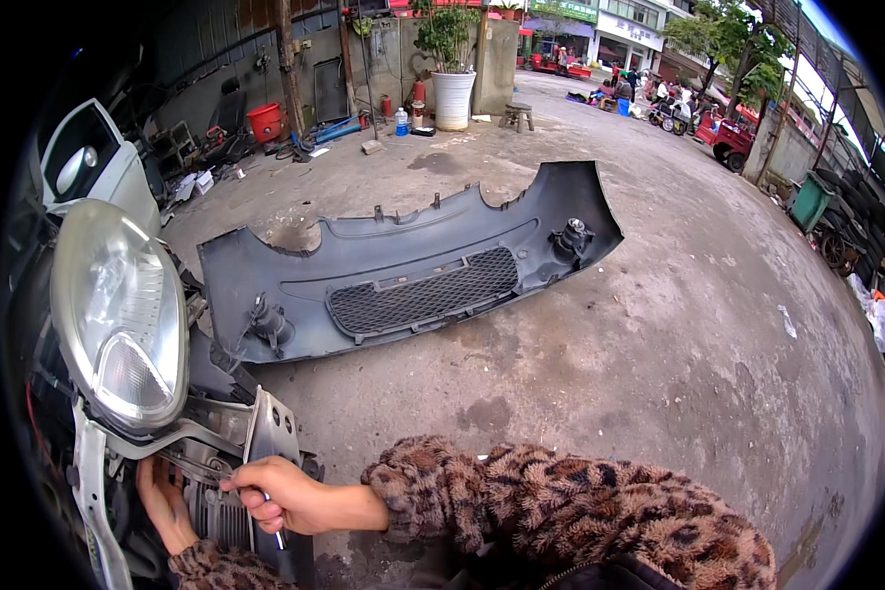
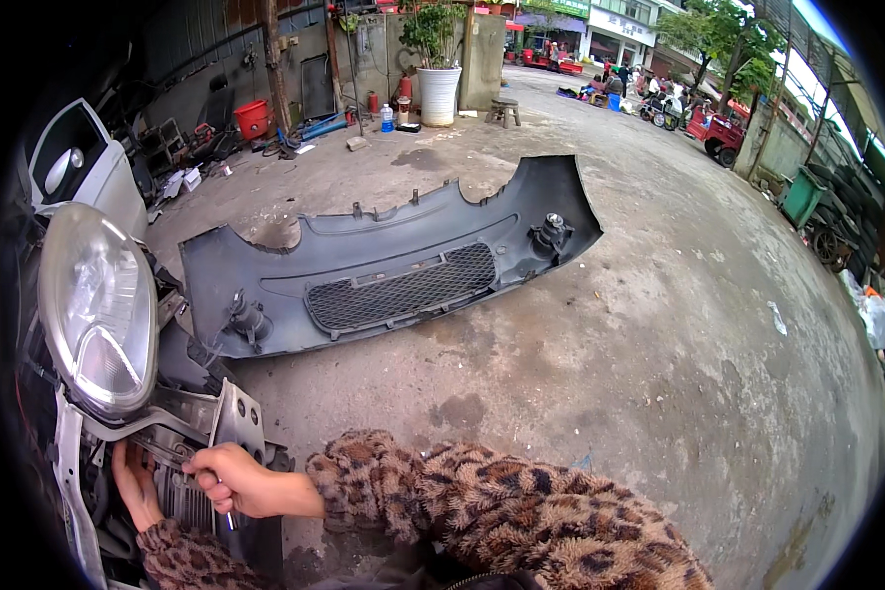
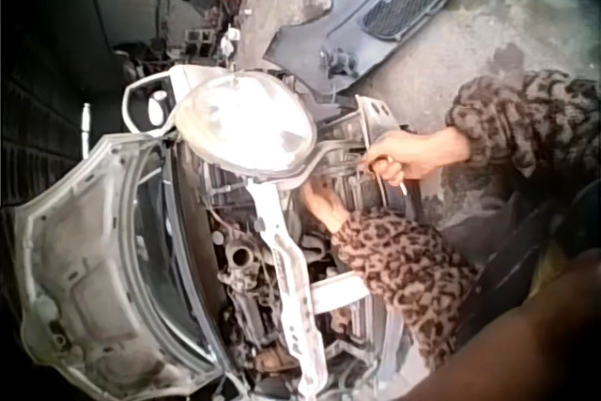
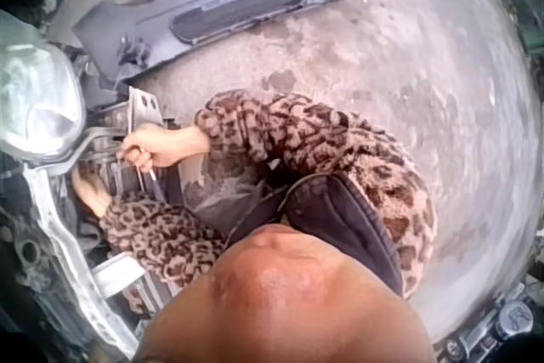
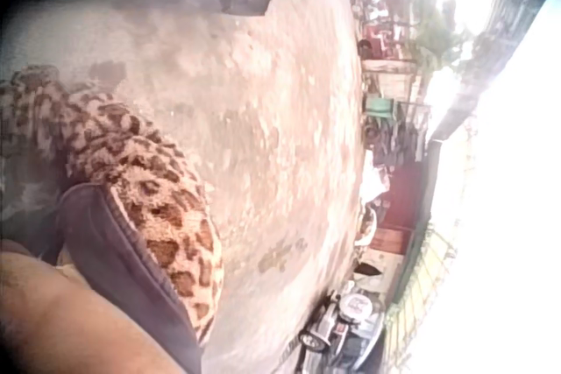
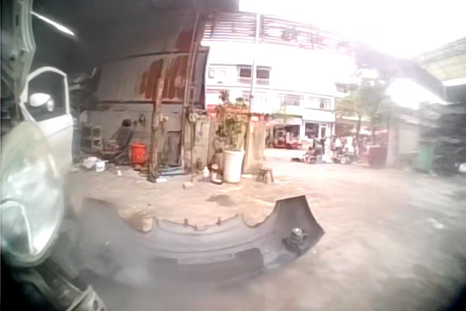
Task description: The person uses a socket wrench to loosen and remove bolts securing the car radiator to the vehicle frame. They work on both sides of the radiator, detaching mounting brackets and fasteners. The person then lifts the radiator out of the engine bay and sets it aside on the ground.
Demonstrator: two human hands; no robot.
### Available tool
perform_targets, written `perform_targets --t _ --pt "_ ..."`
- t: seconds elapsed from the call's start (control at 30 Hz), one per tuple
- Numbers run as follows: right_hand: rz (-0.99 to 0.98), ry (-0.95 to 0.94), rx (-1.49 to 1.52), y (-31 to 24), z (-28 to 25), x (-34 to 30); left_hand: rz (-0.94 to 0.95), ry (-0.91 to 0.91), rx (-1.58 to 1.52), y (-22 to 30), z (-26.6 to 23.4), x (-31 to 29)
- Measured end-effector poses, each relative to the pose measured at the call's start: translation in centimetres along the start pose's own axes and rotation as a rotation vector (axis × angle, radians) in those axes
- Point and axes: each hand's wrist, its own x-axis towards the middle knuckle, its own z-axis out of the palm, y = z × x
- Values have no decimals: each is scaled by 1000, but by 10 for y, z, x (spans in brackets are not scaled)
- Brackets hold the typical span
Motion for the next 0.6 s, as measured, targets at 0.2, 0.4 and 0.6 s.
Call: perform_targets --t 0.2,0.4,0.6 --pt "-476 20 -1363 -14 8 -9 7 7 35 7 -7 -1" --pt "-120 26 -673 -18 10 -13 9 4 40 8 14 -8" --pt "-423 22 -1215 -18 6 -10 21 38 64 5 3 -6"
